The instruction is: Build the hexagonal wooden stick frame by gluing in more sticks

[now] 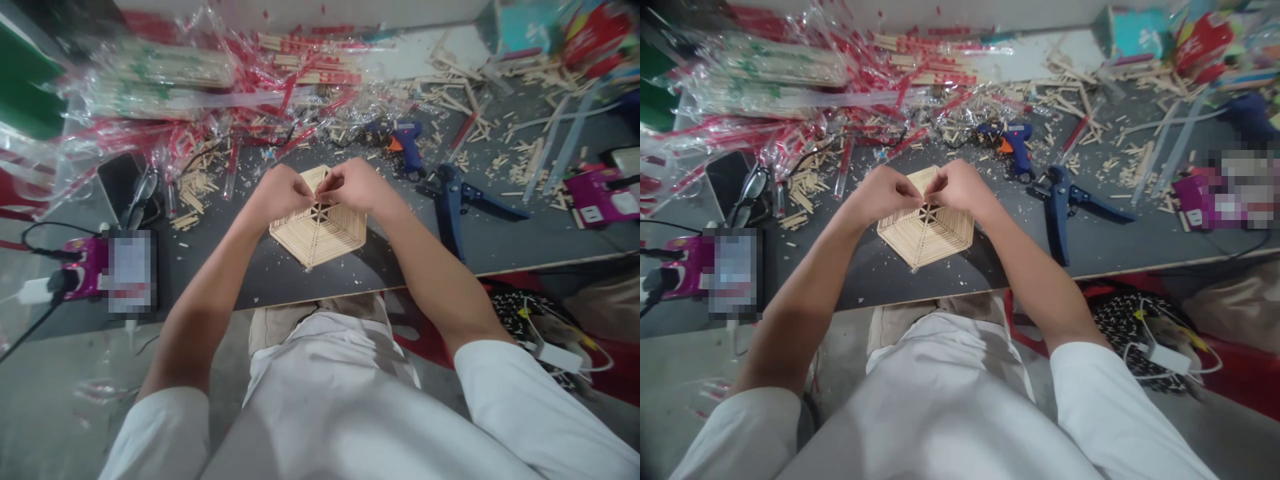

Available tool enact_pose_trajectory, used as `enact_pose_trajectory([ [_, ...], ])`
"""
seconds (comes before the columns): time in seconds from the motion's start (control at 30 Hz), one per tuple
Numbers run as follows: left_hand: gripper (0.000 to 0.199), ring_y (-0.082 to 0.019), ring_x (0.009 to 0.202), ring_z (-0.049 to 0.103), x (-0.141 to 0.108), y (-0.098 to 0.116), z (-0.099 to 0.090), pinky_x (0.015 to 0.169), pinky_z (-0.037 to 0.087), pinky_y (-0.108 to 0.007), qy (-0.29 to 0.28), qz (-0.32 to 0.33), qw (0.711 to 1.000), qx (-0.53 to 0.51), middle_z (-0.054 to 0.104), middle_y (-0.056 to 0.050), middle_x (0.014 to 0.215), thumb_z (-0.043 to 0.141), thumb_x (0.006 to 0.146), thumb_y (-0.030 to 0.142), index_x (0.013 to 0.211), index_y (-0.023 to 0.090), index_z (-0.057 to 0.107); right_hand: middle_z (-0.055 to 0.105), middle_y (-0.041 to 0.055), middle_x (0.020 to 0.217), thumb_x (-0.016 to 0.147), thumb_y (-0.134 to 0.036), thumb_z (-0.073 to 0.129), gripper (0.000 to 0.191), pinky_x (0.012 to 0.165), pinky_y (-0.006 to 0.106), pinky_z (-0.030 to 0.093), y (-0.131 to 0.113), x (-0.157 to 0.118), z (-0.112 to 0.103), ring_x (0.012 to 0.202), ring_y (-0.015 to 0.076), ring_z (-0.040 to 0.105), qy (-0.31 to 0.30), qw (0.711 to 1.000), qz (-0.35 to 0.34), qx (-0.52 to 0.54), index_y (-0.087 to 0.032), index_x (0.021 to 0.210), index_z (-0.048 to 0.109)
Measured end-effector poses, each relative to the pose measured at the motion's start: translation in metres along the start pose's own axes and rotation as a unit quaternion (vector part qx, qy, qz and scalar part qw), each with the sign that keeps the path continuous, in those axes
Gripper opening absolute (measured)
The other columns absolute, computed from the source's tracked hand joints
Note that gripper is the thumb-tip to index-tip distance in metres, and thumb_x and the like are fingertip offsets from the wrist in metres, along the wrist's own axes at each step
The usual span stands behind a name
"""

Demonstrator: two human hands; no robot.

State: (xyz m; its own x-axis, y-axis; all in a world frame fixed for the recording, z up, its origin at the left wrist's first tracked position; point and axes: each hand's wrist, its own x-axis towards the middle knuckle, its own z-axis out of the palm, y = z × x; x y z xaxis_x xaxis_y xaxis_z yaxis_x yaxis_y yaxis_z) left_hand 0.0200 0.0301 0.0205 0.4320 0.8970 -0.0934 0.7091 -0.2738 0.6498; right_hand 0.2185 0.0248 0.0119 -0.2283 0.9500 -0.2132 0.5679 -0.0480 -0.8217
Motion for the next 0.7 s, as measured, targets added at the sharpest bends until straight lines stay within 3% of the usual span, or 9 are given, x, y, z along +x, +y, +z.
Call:
enact_pose_trajectory([
  [0.1, 0.003, -0.022, 0.072, 0.068, 0.021, -0.010, -0.001, 0.073, 0.052, -0.036, -0.031, -0.010, 0.999, 0.021, 0.071, -0.002, 0.062, 0.081, 0.067, 0.019, 0.069, 0.021, 0.080, 0.080, 0.0074, 0.079, 0.075, -0.013, 0.086, 0.014, 0.083, 0.044, 0.061, 0.000, 0.000, 0.000, 0.083, 0.0280, 0.078, -0.008, 1.000, 0.009, 0.015, -0.021, 0.070, 0.076],
  [0.17, 0.008, -0.025, 0.077, 0.069, 0.035, -0.020, 0.002, 0.075, 0.052, -0.037, -0.032, 0.005, 0.997, 0.069, 0.065, -0.002, 0.057, 0.084, 0.064, 0.019, 0.064, 0.020, 0.077, 0.080, 0.0082, 0.081, 0.077, -0.013, 0.085, 0.013, 0.082, 0.044, 0.061, 0.001, 0.001, 0.000, 0.083, 0.0275, 0.078, -0.014, 1.000, 0.009, 0.016, -0.021, 0.072, 0.078],
  [0.3, 0.021, -0.027, 0.080, 0.070, 0.054, -0.035, 0.016, 0.075, 0.053, -0.037, -0.003, 0.024, 0.990, 0.137, 0.064, -0.003, 0.061, 0.092, 0.060, 0.025, 0.073, 0.019, 0.077, 0.079, 0.0051, 0.077, 0.077, -0.015, 0.087, 0.010, 0.077, 0.039, 0.060, 0.007, 0.005, 0.001, 0.080, 0.0252, 0.078, -0.010, 1.000, -0.011, -0.010, -0.021, 0.076, 0.079],
  [0.4, 0.026, -0.027, 0.077, 0.070, 0.061, -0.034, 0.025, 0.074, 0.054, -0.036, 0.026, -0.009, 0.985, 0.168, 0.062, -0.003, 0.063, 0.093, 0.062, 0.027, 0.078, 0.018, 0.075, 0.078, 0.0028, 0.075, 0.077, -0.017, 0.087, 0.010, 0.074, 0.036, 0.059, 0.011, 0.009, 0.003, 0.076, 0.0228, 0.076, -0.008, 1.000, -0.021, -0.019, -0.021, 0.076, 0.078],
  [0.47, 0.024, -0.026, 0.075, 0.070, 0.062, -0.030, 0.027, 0.073, 0.054, -0.036, 0.034, -0.030, 0.981, 0.188, 0.061, -0.003, 0.063, 0.091, 0.064, 0.025, 0.078, 0.018, 0.074, 0.078, 0.0026, 0.074, 0.077, -0.016, 0.087, 0.011, 0.074, 0.036, 0.059, 0.012, 0.010, 0.004, 0.076, 0.0220, 0.076, -0.008, 1.000, -0.019, -0.022, -0.021, 0.075, 0.077],
  [0.57, 0.019, -0.023, 0.070, 0.067, 0.055, -0.021, 0.022, 0.070, 0.052, -0.033, 0.031, -0.014, 0.979, 0.200, 0.061, -0.002, 0.060, 0.089, 0.064, 0.021, 0.075, 0.019, 0.074, 0.079, 0.0049, 0.077, 0.077, -0.012, 0.084, 0.013, 0.078, 0.038, 0.058, 0.012, 0.010, 0.005, 0.079, 0.0237, 0.076, -0.003, 1.000, -0.011, -0.024, -0.021, 0.072, 0.076],
  [0.7, 0.005, -0.020, 0.066, 0.063, 0.024, -0.003, 0.012, 0.068, 0.051, -0.032, 0.027, 0.032, 0.983, 0.176, 0.064, -0.003, 0.061, 0.076, 0.072, 0.016, 0.072, 0.020, 0.075, 0.080, 0.0073, 0.080, 0.077, -0.013, 0.083, 0.010, 0.082, 0.039, 0.058, 0.007, 0.004, 0.005, 0.083, 0.0251, 0.077, 0.007, 1.000, -0.005, -0.017, -0.020, 0.072, 0.078],
])
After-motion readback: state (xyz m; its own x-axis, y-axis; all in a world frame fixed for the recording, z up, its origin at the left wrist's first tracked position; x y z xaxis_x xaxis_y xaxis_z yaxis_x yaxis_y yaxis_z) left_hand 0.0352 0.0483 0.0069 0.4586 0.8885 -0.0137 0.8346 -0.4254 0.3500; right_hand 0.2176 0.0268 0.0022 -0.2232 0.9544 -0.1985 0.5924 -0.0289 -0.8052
